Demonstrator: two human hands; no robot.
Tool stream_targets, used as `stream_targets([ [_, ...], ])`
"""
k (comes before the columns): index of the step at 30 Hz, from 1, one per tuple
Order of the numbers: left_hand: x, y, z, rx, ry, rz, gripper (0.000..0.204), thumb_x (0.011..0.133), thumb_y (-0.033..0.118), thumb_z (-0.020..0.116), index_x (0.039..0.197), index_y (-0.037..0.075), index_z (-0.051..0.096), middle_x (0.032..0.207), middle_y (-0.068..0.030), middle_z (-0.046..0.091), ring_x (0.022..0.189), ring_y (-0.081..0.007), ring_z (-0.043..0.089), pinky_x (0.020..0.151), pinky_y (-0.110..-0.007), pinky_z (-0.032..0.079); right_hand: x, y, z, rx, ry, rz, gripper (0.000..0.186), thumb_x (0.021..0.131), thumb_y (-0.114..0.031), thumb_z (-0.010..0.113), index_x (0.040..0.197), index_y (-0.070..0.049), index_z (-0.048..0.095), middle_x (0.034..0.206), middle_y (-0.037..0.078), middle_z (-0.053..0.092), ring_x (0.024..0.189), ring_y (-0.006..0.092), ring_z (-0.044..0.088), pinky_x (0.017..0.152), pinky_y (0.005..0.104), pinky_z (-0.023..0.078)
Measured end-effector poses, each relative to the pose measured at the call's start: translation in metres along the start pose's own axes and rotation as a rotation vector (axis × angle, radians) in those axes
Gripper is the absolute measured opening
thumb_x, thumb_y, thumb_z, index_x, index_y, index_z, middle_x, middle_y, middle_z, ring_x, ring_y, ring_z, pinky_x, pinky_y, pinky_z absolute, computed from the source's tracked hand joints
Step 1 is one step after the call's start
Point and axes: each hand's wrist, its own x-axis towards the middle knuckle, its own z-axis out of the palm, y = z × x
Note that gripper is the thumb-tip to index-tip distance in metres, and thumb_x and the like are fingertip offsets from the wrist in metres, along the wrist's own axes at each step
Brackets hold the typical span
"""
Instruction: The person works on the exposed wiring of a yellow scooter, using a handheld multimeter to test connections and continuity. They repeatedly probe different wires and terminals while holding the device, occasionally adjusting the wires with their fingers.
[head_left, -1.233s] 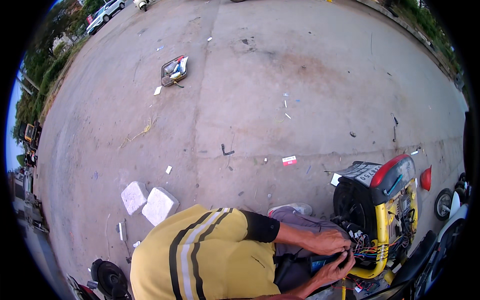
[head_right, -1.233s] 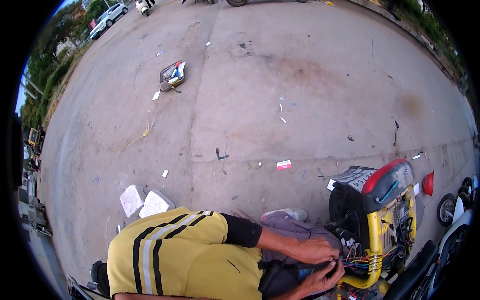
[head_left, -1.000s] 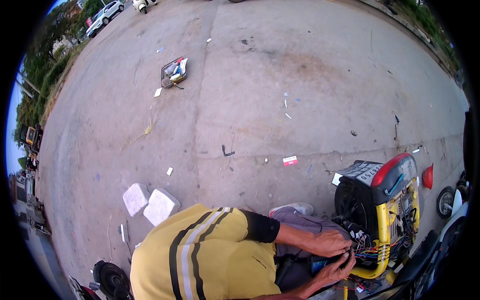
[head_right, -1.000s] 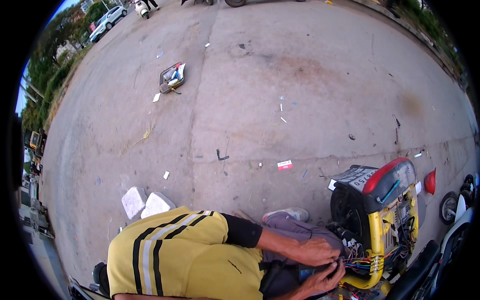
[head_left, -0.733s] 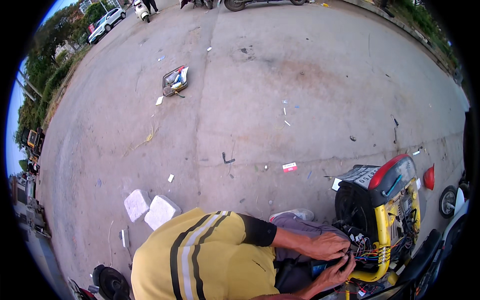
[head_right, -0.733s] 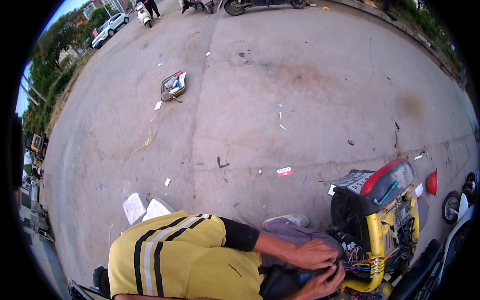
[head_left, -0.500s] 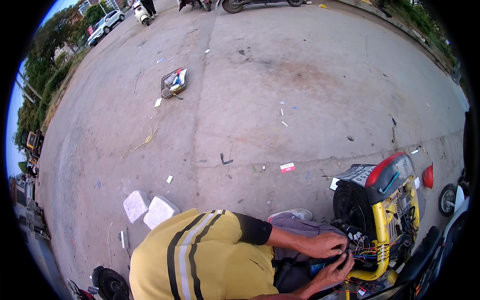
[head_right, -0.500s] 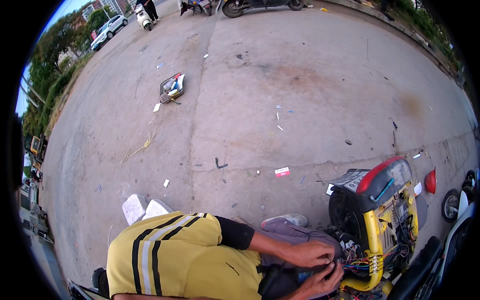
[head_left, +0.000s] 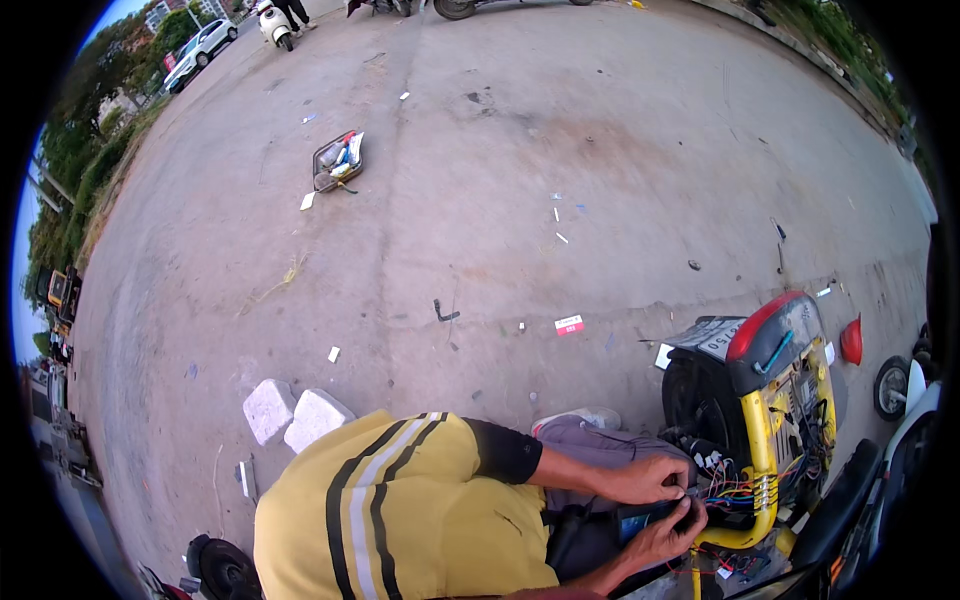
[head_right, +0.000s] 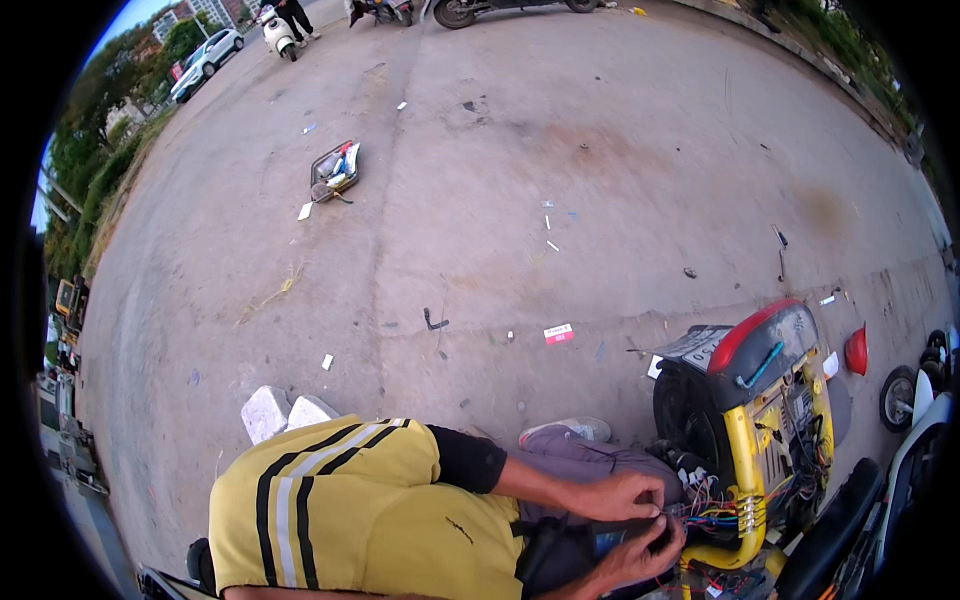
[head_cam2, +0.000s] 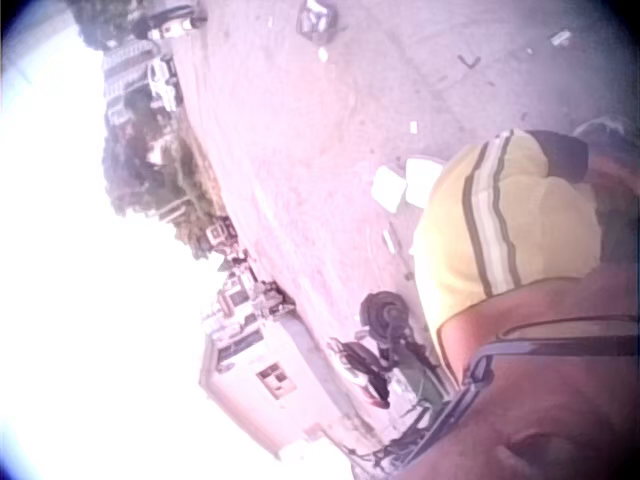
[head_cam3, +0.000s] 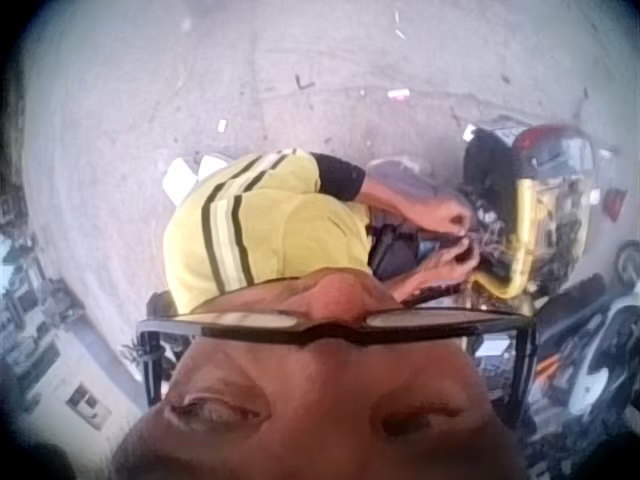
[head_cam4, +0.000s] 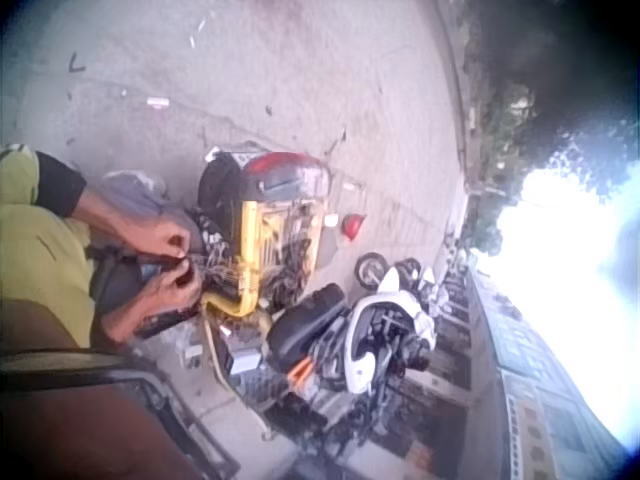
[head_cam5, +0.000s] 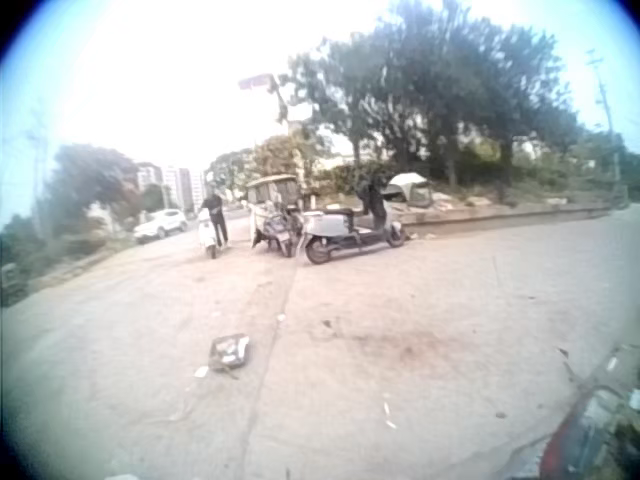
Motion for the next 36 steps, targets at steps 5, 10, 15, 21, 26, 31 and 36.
stream_targets([
  [5,0.005,-0.008,0.003,-0.114,0.029,-0.059,0.017,0.098,0.015,0.075,0.103,-0.001,0.071,0.092,-0.0076,0.073,0.088,-0.0127,0.068,0.079,-0.032,0.056,0.006,-0.016,-0.003,-0.109,0.035,-0.026,0.013,0.101,-0.004,0.068,0.11,0.005,0.068,0.106,0.017,0.07,0.097,0.0299,0.067,0.091,0.0398,0.054],
  [10,0.008,-0.005,-0.009,-0.342,-0.017,-0.272,0.015,0.103,0.009,0.069,0.112,-0.003,0.072,0.097,-0.0089,0.076,0.085,-0.0128,0.07,0.079,-0.029,0.06,0.016,-0.019,0.001,-0.023,0.036,-0.043,0.014,0.091,0.003,0.073,0.105,0.001,0.072,0.102,0.017,0.072,0.098,0.0351,0.072,0.088,0.0418,0.057],
  [15,0.008,0.0,-0.009,-0.33,-0.023,-0.279,0.013,0.101,0.004,0.07,0.111,-0.005,0.072,0.099,-0.0087,0.077,0.086,-0.0119,0.072,0.077,-0.027,0.06,0.015,-0.028,-0.004,-0.012,0.086,-0.016,0.014,0.089,0.002,0.075,0.102,-0.001,0.072,0.101,0.015,0.072,0.096,0.0343,0.072,0.084,0.0414,0.058],
  [21,0.01,0.007,-0.01,-0.231,-0.03,-0.303,0.013,0.1,0.004,0.073,0.11,-0.005,0.073,0.098,-0.0088,0.077,0.084,-0.0113,0.071,0.076,-0.026,0.058,0.011,-0.021,-0.001,-0.018,0.107,-0.088,0.014,0.088,0.004,0.077,0.101,0.001,0.072,0.1,0.014,0.073,0.092,0.0305,0.073,0.082,0.0379,0.058],
  [26,0.009,0.004,-0.011,-0.177,-0.01,-0.232,0.012,0.099,0.004,0.074,0.108,-0.004,0.073,0.095,-0.007,0.076,0.084,-0.0107,0.07,0.077,-0.026,0.058,0.012,-0.026,0.0,-0.048,0.106,-0.096,0.016,0.086,0.004,0.078,0.101,0.0,0.072,0.1,0.013,0.073,0.093,0.032,0.072,0.082,0.0395,0.057],
  [31,0.008,0.004,-0.009,-0.115,0.053,-0.149,0.011,0.099,0.003,0.075,0.107,-0.004,0.072,0.095,-0.0065,0.076,0.085,-0.0105,0.07,0.077,-0.025,0.058,0.013,-0.023,0.0,-0.083,0.1,-0.124,0.02,0.082,0.003,0.079,0.101,-0.002,0.072,0.1,0.012,0.07,0.092,0.0333,0.069,0.079,0.0418,0.057],
  [36,0.009,0.006,-0.004,-0.121,0.08,-0.129,0.011,0.099,0.004,0.074,0.107,-0.004,0.073,0.095,-0.0067,0.076,0.083,-0.0105,0.07,0.076,-0.026,0.057,0.013,-0.025,-0.004,-0.116,0.084,-0.142,0.022,0.082,0.001,0.078,0.102,-0.003,0.072,0.101,0.011,0.069,0.093,0.0324,0.068,0.079,0.0423,0.057],
])
